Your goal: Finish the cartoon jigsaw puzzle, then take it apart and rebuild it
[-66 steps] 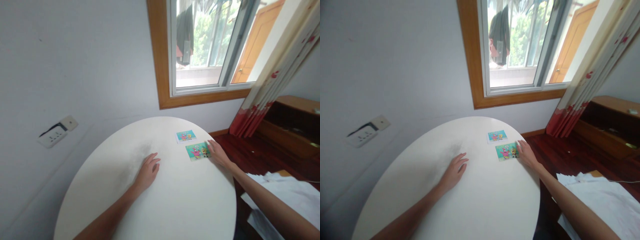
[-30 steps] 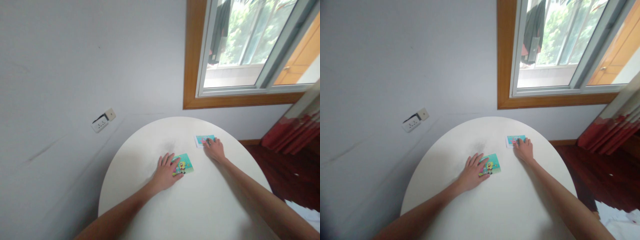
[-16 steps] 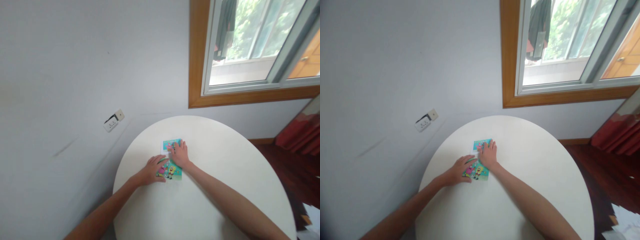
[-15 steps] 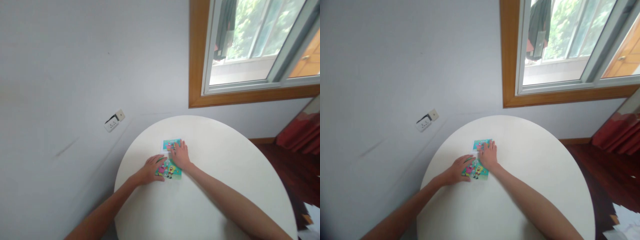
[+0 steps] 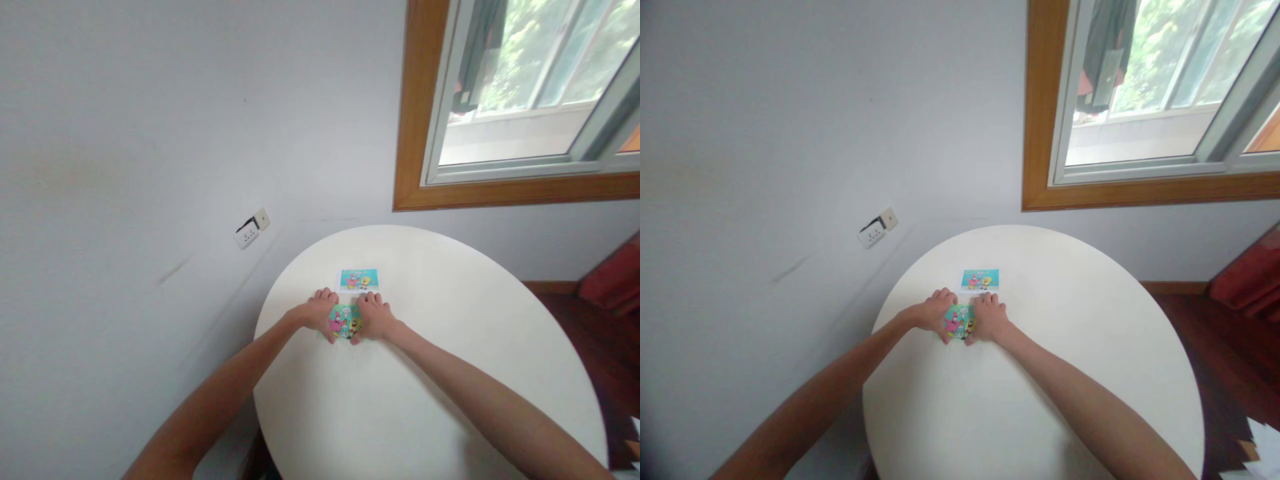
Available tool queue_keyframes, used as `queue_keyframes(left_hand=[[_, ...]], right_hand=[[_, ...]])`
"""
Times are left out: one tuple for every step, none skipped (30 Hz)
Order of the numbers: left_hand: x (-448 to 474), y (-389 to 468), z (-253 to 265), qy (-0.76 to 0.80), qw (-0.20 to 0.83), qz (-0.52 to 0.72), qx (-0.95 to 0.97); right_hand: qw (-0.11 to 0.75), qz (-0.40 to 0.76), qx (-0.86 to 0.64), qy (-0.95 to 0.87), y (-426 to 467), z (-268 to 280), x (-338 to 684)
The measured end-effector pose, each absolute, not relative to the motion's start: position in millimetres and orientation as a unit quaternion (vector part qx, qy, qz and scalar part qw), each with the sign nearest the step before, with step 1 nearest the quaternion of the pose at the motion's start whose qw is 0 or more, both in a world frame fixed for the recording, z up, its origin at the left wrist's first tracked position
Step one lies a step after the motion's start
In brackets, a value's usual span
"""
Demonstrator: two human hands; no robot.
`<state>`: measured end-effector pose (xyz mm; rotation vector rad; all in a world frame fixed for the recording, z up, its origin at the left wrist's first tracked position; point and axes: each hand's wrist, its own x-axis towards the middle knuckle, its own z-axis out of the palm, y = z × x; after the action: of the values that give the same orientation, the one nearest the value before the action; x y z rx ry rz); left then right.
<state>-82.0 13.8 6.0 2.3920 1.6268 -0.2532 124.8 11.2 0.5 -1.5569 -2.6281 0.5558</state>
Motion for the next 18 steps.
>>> queue_keyframes(left_hand=[[-81, 16, 7, 0.555, 0.126, -0.095, 0.817], [-80, 18, 7, 0.552, 0.13, -0.101, 0.817], [-79, 20, 8, 0.549, 0.133, -0.105, 0.819], [-78, 21, 8, 0.546, 0.134, -0.104, 0.82], [-77, 22, 8, 0.545, 0.137, -0.103, 0.821], [-76, 23, 8, 0.545, 0.14, -0.102, 0.82], [-76, 23, 9, 0.547, 0.145, -0.1, 0.819], [-76, 24, 9, 0.549, 0.148, -0.1, 0.816], [-76, 25, 9, 0.55, 0.15, -0.101, 0.815], [-77, 25, 8, 0.55, 0.151, -0.102, 0.815], [-79, 26, 8, 0.548, 0.152, -0.099, 0.817], [-80, 27, 7, 0.546, 0.153, -0.089, 0.819], [-82, 28, 6, 0.541, 0.158, -0.069, 0.823], [-84, 28, 4, 0.533, 0.166, -0.041, 0.829], [-86, 28, 2, 0.523, 0.176, -0.01, 0.834], [-87, 27, 0, 0.513, 0.185, 0.019, 0.838], [-87, 26, -3, 0.504, 0.192, 0.046, 0.841], [-87, 24, -6, 0.497, 0.196, 0.067, 0.842]], right_hand=[[0.003, 0.184, -0.509, -0.841, 15, 1, 123], [-0.007, 0.188, -0.515, -0.836, 19, 2, 121], [-0.012, 0.192, -0.52, -0.832, 22, 3, 119], [-0.014, 0.194, -0.523, -0.83, 25, 3, 118], [-0.013, 0.197, -0.523, -0.829, 27, 3, 118], [-0.009, 0.201, -0.523, -0.828, 28, 4, 117], [-0.003, 0.206, -0.52, -0.829, 29, 3, 118], [0.004, 0.21, -0.518, -0.829, 30, 3, 118], [0.013, 0.213, -0.515, -0.83, 31, 2, 119], [0.021, 0.214, -0.512, -0.832, 32, 1, 120], [0.029, 0.214, -0.509, -0.833, 33, 0, 122], [0.037, 0.214, -0.505, -0.835, 34, -2, 123], [0.044, 0.215, -0.501, -0.837, 36, -4, 125], [0.051, 0.217, -0.497, -0.838, 36, -6, 126], [0.061, 0.219, -0.494, -0.839, 37, -8, 127], [0.071, 0.22, -0.491, -0.84, 37, -10, 128], [0.084, 0.22, -0.49, -0.839, 36, -13, 128], [0.098, 0.218, -0.49, -0.839, 34, -15, 129]])
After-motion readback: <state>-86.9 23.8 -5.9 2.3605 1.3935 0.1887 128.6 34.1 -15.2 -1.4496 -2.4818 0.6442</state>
